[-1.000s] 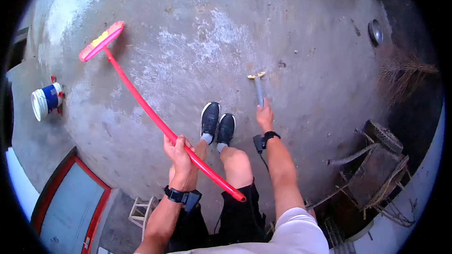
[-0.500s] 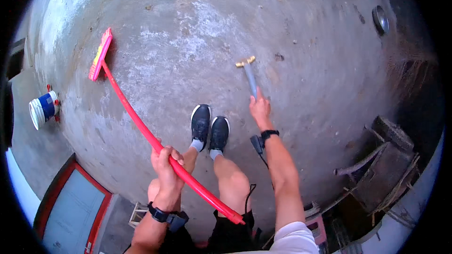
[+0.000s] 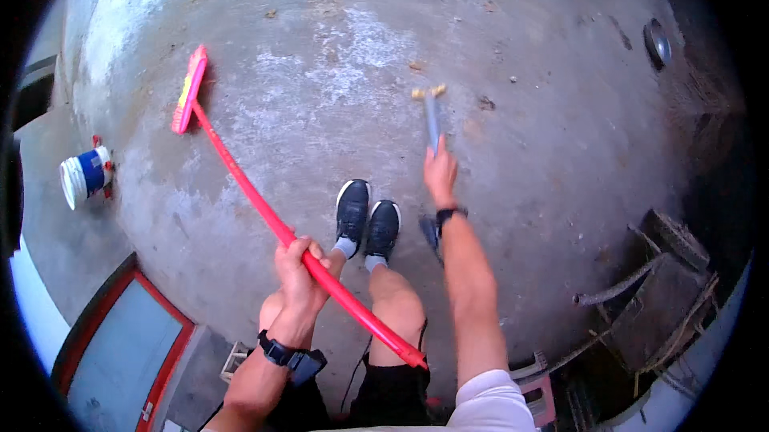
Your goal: Scraping the floor and the base of a wall using a small hand tool.
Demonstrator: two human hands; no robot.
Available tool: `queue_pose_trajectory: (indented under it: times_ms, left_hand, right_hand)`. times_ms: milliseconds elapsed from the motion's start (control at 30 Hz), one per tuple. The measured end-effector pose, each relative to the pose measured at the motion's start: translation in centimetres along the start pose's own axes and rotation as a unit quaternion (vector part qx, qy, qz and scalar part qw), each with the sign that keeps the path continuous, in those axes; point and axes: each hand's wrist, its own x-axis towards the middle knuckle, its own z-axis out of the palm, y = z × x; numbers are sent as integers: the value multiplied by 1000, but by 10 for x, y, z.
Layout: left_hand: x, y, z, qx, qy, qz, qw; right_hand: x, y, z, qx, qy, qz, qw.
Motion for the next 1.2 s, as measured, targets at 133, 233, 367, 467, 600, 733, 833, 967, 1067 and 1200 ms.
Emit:
queue_pose_trajectory:
  times_ms: [133, 233, 367, 467, 600, 733, 833, 967, 1067, 1200]
  left_hand:
    - [3, 8, -13, -37, 23, -23, 999]
    - [-15, 28, 4, -25, 32, 19, 999]
    - [-65, 102, -15, -72, 87, 38, 993]
    - [-87, 130, -15, -33, 100, 8, 994]
    - [-102, 182, -41, -83, 115, 33, 989]
    - [-101, 237, -77, -138, 98, -13, 985]
    - [-90, 287, -96, -157, 125, -41, 979]
    - [-71, 373, -131, -215, 143, -63, 964]
    - [-54, 439, -154, -249, 163, -76, 952]
    - [-28, 502, -195, -328, 141, -92, 930]
  right_hand:
    - [137, -134, -77, -10, -81, 95, 992]
    - [156, -123, -160, -71, 19, -107, 992]
    - [53, -164, -213, -23, -65, -153, 986]
    - [0, -110, -238, 32, -235, 112, 965]
    - [-82, -203, -291, 326, -241, 298, 864]
    - [-104, -285, -306, 384, -207, 318, 842]
    - [-89, -360, -285, 94, -141, 230, 958]
    - [-90, -501, -267, 99, -256, 99, 957]
    - [-82, -604, -226, 62, -303, 66, 949]
    - [-87, -706, -175, 8, -342, -24, 939]
